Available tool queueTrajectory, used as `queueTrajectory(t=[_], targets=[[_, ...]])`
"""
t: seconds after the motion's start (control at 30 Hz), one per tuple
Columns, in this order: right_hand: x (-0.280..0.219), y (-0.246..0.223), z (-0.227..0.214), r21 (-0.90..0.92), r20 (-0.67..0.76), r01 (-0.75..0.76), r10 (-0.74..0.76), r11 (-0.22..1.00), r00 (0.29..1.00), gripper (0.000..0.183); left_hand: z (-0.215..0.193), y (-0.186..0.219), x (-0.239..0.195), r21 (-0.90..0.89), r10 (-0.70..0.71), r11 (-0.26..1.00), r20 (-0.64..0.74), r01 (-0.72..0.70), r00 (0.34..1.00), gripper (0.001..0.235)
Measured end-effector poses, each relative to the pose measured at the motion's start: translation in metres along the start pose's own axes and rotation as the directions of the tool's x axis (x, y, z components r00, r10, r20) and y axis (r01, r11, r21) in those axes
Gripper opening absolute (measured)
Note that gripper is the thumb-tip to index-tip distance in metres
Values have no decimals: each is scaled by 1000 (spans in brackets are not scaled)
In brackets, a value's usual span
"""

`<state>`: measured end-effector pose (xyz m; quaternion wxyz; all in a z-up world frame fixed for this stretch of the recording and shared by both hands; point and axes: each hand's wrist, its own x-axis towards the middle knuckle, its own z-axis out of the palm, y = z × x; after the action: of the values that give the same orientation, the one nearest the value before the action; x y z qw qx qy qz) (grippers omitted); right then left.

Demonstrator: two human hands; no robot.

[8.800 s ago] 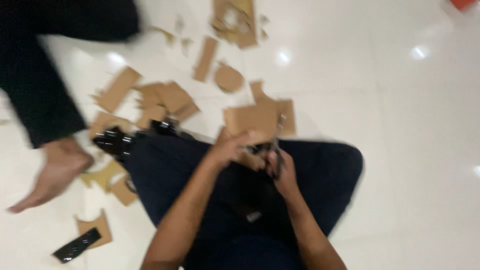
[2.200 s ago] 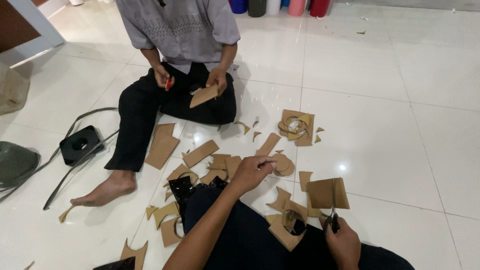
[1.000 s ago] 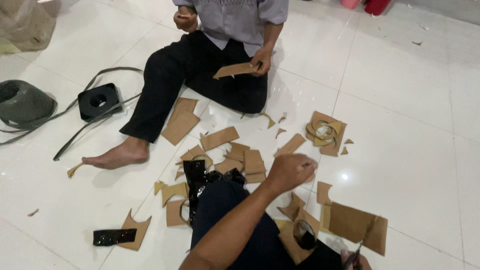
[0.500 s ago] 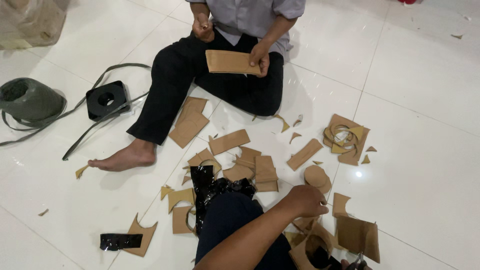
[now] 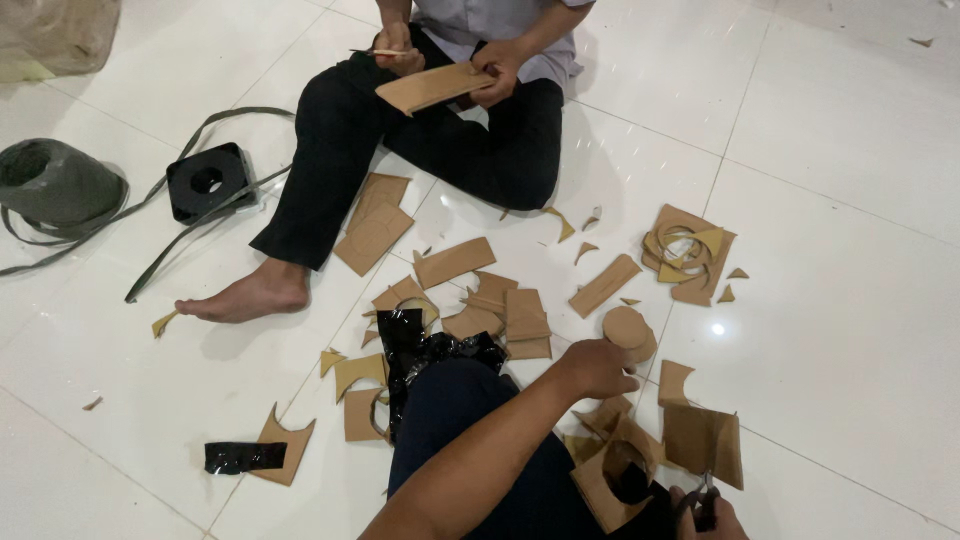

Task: The person sits on a tiled floor and uses scissors to cut circular shapes from pieces of cardboard. They repeatedly pick up cardboard pieces, cut along drawn lines, and place the cut circles on the floor.

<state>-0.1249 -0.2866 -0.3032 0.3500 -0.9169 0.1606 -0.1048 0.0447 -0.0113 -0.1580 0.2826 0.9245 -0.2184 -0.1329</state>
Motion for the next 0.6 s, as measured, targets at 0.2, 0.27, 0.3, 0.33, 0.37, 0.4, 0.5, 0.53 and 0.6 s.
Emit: queueTrajectory(t=[0.2, 0.27, 0.3, 0.33, 0.37, 0.4, 0.5, 0.53, 0.6], targets=[[-6, 1, -9, 5, 24, -20, 20, 1000, 1000, 38, -7, -1, -5, -6, 5, 1000, -50, -5, 999, 43], [-3, 2, -8, 68, 30, 115, -117, 991, 993, 36, -12, 1, -8, -69, 39, 997, -102, -47, 994, 42], [-1, 3, -8, 103, -1, 219, -220, 970, 976, 35, -15, 2, -10, -59, 43, 997, -103, -49, 994, 41], [1, 4, -8, 132, -34, 322, -321, 937, 947, 34, -17, 4, -12, -51, 45, 997, -106, -51, 993, 40], [2, 5, -7, 97, -28, 286, -285, 953, 958, 35, -19, 6, -14, -44, 47, 998, -108, -52, 993, 39], [1, 7, -7, 61, -18, 249, -249, 966, 968, 36, -20, 9, -17, -61, 49, 997, -123, -57, 991, 37], [-2, 8, -4, -25, -6, 48, -48, 999, 999, 40, -25, 14, -24, -119, 78, 988, -198, -103, 977, 33], [-3, 8, -3, -49, -9, -35, 35, 998, 999, 42, -27, 15, -26, -139, 104, 980, -244, -141, 964, 32], [-5, 7, 0, -3, -28, -25, 25, 1000, 999, 43, -31, 17, -28, -155, 119, 973, -291, -170, 949, 31]])
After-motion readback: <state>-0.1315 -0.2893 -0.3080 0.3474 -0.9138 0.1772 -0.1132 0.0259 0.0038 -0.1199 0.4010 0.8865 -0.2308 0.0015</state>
